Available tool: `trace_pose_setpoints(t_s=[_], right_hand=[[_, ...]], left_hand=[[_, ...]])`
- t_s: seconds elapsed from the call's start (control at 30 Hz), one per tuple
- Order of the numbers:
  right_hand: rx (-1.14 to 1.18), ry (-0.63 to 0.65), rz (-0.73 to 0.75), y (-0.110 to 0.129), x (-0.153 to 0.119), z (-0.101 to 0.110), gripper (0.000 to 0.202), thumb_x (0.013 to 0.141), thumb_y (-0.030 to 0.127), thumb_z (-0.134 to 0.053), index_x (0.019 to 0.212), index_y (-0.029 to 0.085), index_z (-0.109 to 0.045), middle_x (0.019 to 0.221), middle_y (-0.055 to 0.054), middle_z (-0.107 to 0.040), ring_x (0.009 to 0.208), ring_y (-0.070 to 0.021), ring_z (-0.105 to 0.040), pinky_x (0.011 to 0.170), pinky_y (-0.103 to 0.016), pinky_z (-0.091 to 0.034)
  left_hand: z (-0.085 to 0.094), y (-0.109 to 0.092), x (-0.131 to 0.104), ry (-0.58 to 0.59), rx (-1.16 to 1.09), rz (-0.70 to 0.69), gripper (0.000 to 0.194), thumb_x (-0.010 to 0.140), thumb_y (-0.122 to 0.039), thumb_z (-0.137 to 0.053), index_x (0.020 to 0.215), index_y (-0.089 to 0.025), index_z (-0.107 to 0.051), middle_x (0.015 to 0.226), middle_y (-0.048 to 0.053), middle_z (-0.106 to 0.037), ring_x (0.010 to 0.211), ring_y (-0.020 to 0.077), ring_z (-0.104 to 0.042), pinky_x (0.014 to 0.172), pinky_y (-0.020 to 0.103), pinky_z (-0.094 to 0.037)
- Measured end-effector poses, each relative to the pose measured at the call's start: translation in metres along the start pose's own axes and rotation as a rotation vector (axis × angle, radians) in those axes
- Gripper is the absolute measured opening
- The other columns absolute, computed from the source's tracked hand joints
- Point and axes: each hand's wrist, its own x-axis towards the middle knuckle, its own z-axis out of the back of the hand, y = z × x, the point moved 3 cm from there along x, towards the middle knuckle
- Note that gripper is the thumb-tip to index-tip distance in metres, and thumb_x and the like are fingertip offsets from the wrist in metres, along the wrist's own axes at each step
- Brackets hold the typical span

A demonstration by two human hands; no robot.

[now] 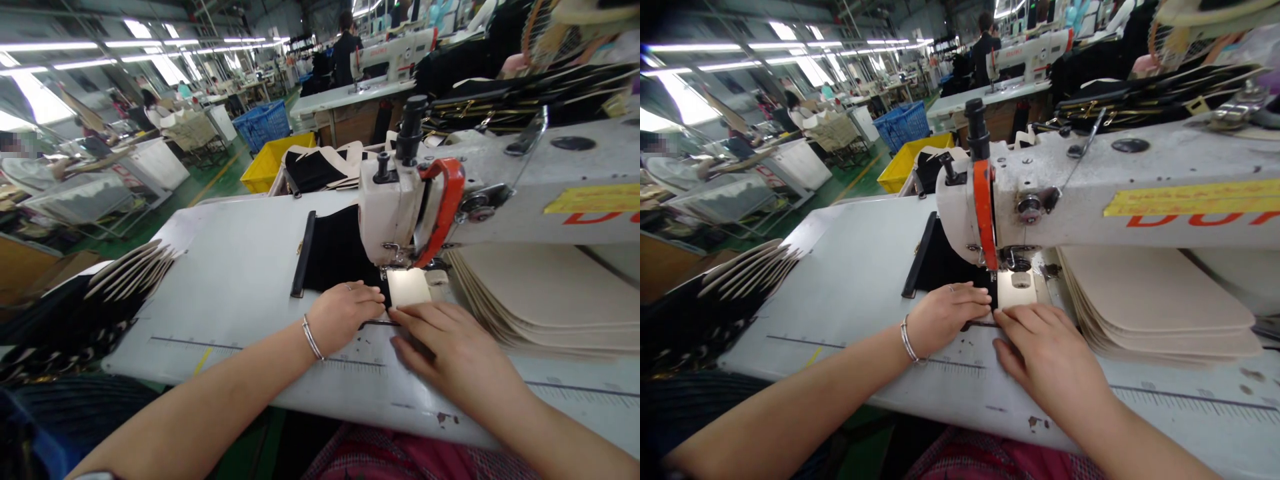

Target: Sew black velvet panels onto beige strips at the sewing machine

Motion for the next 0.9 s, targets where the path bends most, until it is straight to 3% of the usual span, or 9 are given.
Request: trace_pose_setpoints(t_s=[0.5, 0.7, 0.9], right_hand=[[-0.094, 0.100, -0.087, -0.022, 0.035, -0.011, 0.044, 0.091, 0.038, -0.050, 0.131, 0.018, -0.053, 0.121, -0.011, -0.060, 0.108, -0.0286, -0.055, 0.093, -0.048, -0.042], [-0.077, 0.086, -0.106, -0.025, 0.038, -0.013, 0.043, 0.091, 0.038, -0.050, 0.129, 0.018, -0.053, 0.124, -0.011, -0.059, 0.116, -0.0296, -0.051, 0.099, -0.048, -0.039], [-0.083, 0.056, -0.106, -0.023, 0.037, -0.014, 0.040, 0.091, 0.036, -0.050, 0.127, 0.019, -0.053, 0.124, -0.009, -0.059, 0.112, -0.0276, -0.053, 0.097, -0.046, -0.041]], left_hand=[[-0.008, 0.039, 0.027, -0.065, 0.026, 0.137, 0.024, 0.089, -0.008, -0.054, 0.109, -0.015, -0.065, 0.116, 0.005, -0.066, 0.110, 0.0185, -0.060, 0.101, 0.032, -0.048], [-0.009, 0.042, 0.029, -0.073, 0.022, 0.190, 0.023, 0.089, -0.008, -0.054, 0.105, -0.017, -0.068, 0.112, 0.005, -0.068, 0.107, 0.0184, -0.062, 0.098, 0.032, -0.050], [-0.009, 0.043, 0.030, -0.086, 0.016, 0.218, 0.022, 0.088, -0.007, -0.054, 0.102, -0.017, -0.069, 0.108, 0.005, -0.069, 0.106, 0.0188, -0.063, 0.096, 0.032, -0.051]])
